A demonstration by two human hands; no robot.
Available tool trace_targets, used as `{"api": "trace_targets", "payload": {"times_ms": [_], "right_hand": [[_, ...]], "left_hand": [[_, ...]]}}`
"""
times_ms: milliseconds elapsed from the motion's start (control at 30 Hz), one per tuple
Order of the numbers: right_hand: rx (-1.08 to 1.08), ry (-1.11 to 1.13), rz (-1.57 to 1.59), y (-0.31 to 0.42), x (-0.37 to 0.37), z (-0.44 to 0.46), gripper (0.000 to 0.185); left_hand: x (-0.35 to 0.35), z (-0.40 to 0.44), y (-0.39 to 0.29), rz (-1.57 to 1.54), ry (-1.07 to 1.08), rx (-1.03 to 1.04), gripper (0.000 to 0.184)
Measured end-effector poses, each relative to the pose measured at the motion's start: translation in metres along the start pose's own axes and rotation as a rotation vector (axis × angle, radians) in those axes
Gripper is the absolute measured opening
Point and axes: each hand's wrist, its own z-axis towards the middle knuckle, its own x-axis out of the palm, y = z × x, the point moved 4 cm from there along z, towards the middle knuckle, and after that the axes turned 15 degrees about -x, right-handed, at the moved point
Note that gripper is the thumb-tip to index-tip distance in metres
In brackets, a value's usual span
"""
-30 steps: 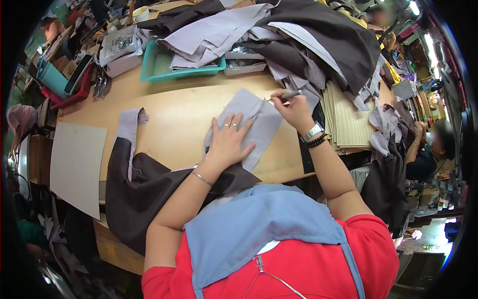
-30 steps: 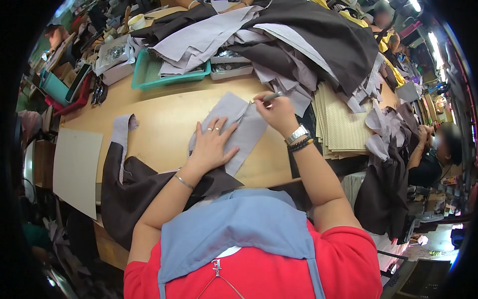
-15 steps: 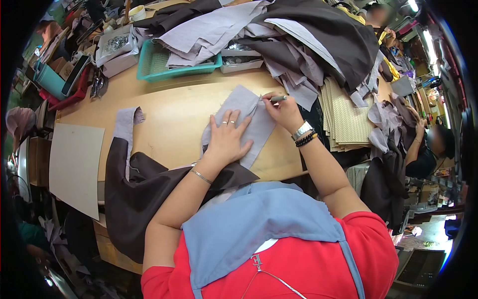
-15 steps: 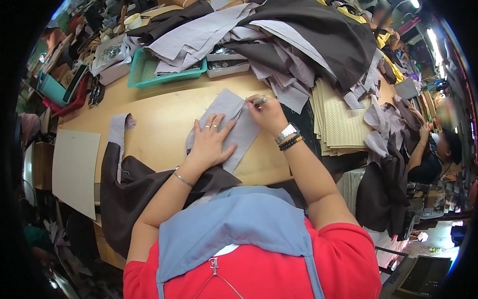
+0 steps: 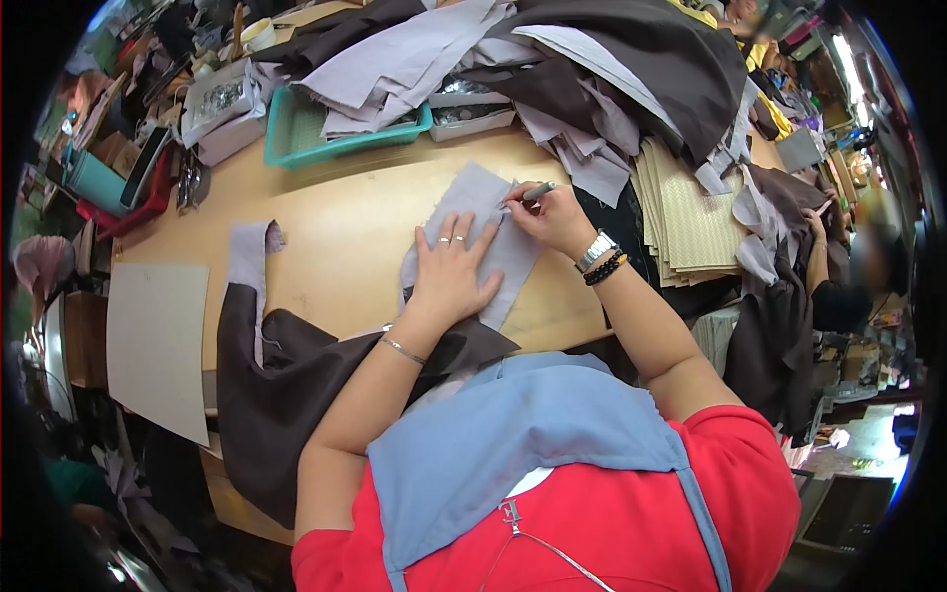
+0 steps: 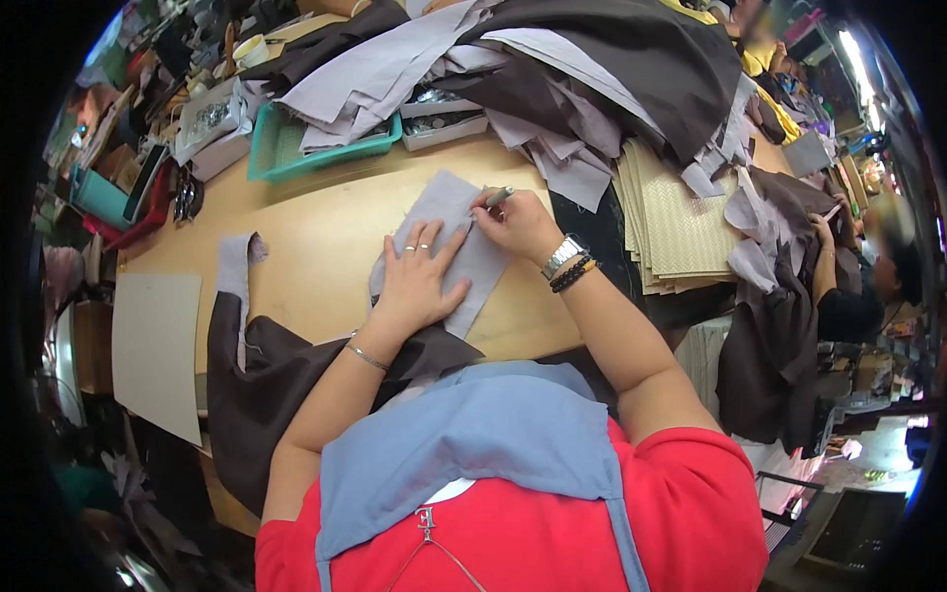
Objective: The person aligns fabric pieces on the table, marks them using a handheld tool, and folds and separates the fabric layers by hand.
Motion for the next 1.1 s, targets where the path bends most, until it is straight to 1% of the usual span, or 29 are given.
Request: {"api": "trace_targets", "payload": {"times_ms": [133,233,333,433,533,600,767,800,833,900,1000,1100], "right_hand": [[0.027,-0.011,-0.077,-0.014,-0.012,0.005,0.013],[-0.059,-0.085,-0.06,-0.021,-0.011,0.004,0.013],[-0.014,-0.137,-0.031,-0.02,-0.011,0.005,0.012],[-0.029,-0.147,-0.109,-0.026,-0.013,0.009,0.013],[0.068,-0.2,-0.12,-0.049,-0.02,0.01,0.014],[0.065,-0.207,-0.167,-0.06,-0.028,0.013,0.014],[0.11,-0.295,-0.148,-0.054,-0.053,0.005,0.018],[0.105,-0.24,-0.295,-0.047,-0.062,0.001,0.024],[0.13,-0.215,-0.279,-0.038,-0.07,-0.006,0.029],[0.233,-0.063,-0.477,-0.024,-0.084,-0.025,0.029],[0.311,0.063,-0.551,-0.035,-0.097,-0.071,0.03],[0.437,0.154,-0.631,-0.042,-0.108,-0.096,0.031]], "left_hand": [[0.001,0.0,-0.001,0.016,0.039,-0.006,0.069],[0.001,0.0,-0.001,0.011,0.028,0.001,0.069],[-0.001,-0.001,-0.002,0.011,0.008,0.015,0.068],[-0.002,-0.001,-0.003,0.008,0.003,0.017,0.068],[0.0,-0.001,-0.002,0.013,0.004,0.017,0.068],[0.003,0.0,0.0,0.023,0.012,0.015,0.069],[0.001,0.001,-0.001,0.011,0.022,0.014,0.069],[0.001,0.0,0.0,0.007,0.032,0.009,0.069],[0.0,-0.001,0.0,0.013,0.051,0.0,0.069],[-0.004,0.002,-0.003,0.022,0.084,-0.014,0.069],[-0.002,0.009,-0.005,-0.003,0.127,-0.051,0.069],[0.001,0.02,-0.009,-0.006,0.141,-0.056,0.068]]}}
